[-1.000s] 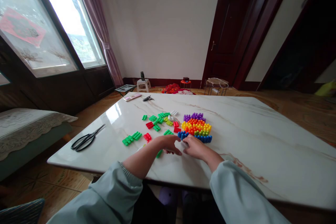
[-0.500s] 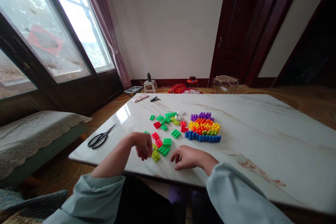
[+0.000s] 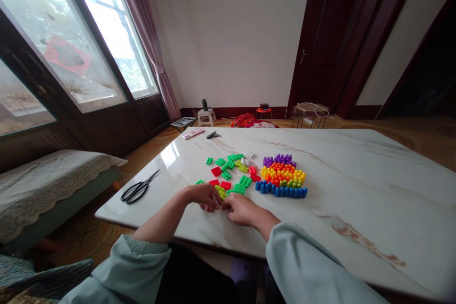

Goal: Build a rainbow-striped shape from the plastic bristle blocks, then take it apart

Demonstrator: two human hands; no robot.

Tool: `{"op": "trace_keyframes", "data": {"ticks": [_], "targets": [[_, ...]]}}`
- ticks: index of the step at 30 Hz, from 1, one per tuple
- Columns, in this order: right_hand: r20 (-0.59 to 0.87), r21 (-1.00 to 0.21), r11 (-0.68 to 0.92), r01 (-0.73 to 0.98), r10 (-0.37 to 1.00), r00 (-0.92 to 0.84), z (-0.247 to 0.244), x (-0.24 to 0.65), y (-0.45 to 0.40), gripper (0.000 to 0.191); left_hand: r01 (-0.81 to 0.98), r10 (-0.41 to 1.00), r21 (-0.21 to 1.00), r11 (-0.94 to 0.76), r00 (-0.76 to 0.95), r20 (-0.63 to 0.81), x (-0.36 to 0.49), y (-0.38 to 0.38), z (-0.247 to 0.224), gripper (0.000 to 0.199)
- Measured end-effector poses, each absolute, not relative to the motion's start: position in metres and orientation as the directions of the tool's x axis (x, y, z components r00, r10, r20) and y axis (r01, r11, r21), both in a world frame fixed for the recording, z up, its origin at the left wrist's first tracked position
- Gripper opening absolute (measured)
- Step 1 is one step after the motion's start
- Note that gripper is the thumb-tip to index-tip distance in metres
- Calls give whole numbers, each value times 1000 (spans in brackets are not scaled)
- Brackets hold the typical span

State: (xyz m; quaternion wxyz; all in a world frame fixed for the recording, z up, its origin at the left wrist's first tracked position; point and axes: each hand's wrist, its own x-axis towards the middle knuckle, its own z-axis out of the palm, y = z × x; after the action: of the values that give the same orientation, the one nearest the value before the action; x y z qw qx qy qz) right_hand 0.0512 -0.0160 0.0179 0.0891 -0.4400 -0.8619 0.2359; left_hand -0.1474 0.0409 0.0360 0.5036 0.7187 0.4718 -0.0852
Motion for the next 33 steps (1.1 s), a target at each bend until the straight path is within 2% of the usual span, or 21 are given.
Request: {"op": "trace_keyframes", "data": {"ticks": [4, 7, 10, 13, 16, 19, 22, 24, 25, 28, 30, 33], "targets": [[-65, -375, 428, 822, 873, -484, 35, 58, -20, 38, 718, 775, 682, -138, 507, -377, -136, 47, 31, 25], [-90, -317, 418, 851, 880, -466, 54, 59, -33, 36, 754, 923, 601, -265, 380, -70, -120, 59, 33, 21], [-87, -330, 456, 827, 857, -507, 63, 58, -53, 30, 817, 934, 453, -357, 321, 159, -99, 83, 37, 29], [-117, -400, 447, 800, 841, -528, 57, 66, -73, 24, 814, 889, 363, -453, 379, 257, -74, 118, 36, 51], [-117, -520, 384, 763, 853, -509, 49, 80, -89, 22, 813, 856, 282, -509, 445, 263, -45, 151, 27, 72], [-120, -607, 309, 732, 875, -469, 54, 90, -93, 28, 838, 865, 213, -502, 479, 152, -18, 176, 15, 83], [-172, -522, 355, 776, 847, -504, 64, 85, -84, 30, 841, 854, 154, -518, 517, 49, 0, 188, 3, 71], [-336, -404, 381, 832, 784, -522, 64, 75, -76, 25, 835, 846, 131, -534, 530, 66, 3, 191, -4, 61], [-370, -365, 379, 850, 779, -506, 62, 70, -73, 24, 833, 842, 128, -539, 529, 103, 4, 191, -7, 56], [-271, -350, 434, 830, 801, -533, 49, 60, -71, 22, 814, 818, 139, -564, 528, 229, 0, 188, -13, 45], [-287, -371, 465, 804, 766, -576, 45, 59, -74, 25, 802, 804, 147, -579, 532, 265, -3, 185, -13, 42], [-339, -385, 482, 787, 720, -606, 55, 63, -77, 25, 806, 812, 153, -573, 531, 244, -4, 182, -11, 41]]}}
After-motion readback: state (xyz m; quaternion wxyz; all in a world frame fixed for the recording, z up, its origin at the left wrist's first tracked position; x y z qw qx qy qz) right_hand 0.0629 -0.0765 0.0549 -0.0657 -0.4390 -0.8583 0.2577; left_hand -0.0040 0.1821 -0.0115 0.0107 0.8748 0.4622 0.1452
